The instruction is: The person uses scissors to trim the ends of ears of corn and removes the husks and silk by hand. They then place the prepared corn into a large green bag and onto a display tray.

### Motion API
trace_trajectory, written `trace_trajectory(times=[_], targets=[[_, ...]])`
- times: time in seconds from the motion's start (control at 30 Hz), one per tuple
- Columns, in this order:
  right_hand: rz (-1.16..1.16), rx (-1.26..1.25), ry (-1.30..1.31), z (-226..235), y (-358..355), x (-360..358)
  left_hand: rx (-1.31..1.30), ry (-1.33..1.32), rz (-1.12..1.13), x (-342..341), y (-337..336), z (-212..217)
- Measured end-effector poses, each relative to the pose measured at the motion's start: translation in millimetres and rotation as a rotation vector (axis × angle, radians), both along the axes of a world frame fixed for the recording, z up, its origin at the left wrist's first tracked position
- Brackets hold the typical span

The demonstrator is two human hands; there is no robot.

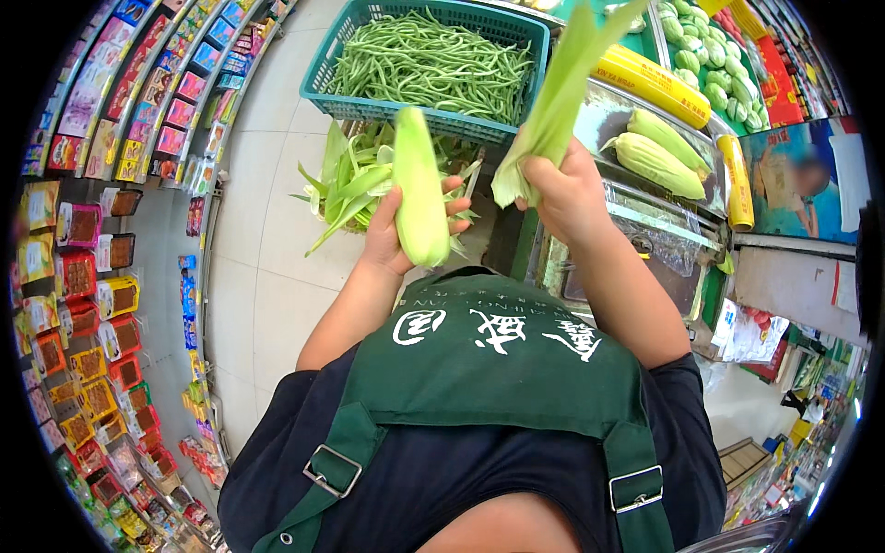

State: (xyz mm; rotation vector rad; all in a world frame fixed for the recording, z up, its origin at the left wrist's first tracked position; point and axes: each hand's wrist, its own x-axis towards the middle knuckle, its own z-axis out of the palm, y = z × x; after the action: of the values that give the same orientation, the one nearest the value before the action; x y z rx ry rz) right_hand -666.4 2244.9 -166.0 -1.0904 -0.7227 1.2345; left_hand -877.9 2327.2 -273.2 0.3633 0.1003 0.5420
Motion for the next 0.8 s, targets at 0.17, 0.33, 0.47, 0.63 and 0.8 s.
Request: trace_trajectory(times=[0.17, 0.33, 0.47, 0.63, 0.8], targets=[[0.095, -0.277, -0.966, -76, 36, 5, 0.608, 0.561, 0.193, -19, 8, 17], [0.296, -0.086, -0.458, 13, 38, -34, 1.201, 1.027, 0.502, -13, 20, 48], [0.274, -0.005, -0.371, 28, 42, -46, 1.261, 0.943, 0.681, -13, 28, 47], [0.216, 0.158, 0.099, 13, 49, -57, 0.758, 0.673, 0.54, 7, 5, 40], [-0.022, 0.143, -0.398, 4, 43, -62, 0.557, 0.44, 0.376, 11, -4, 33]])
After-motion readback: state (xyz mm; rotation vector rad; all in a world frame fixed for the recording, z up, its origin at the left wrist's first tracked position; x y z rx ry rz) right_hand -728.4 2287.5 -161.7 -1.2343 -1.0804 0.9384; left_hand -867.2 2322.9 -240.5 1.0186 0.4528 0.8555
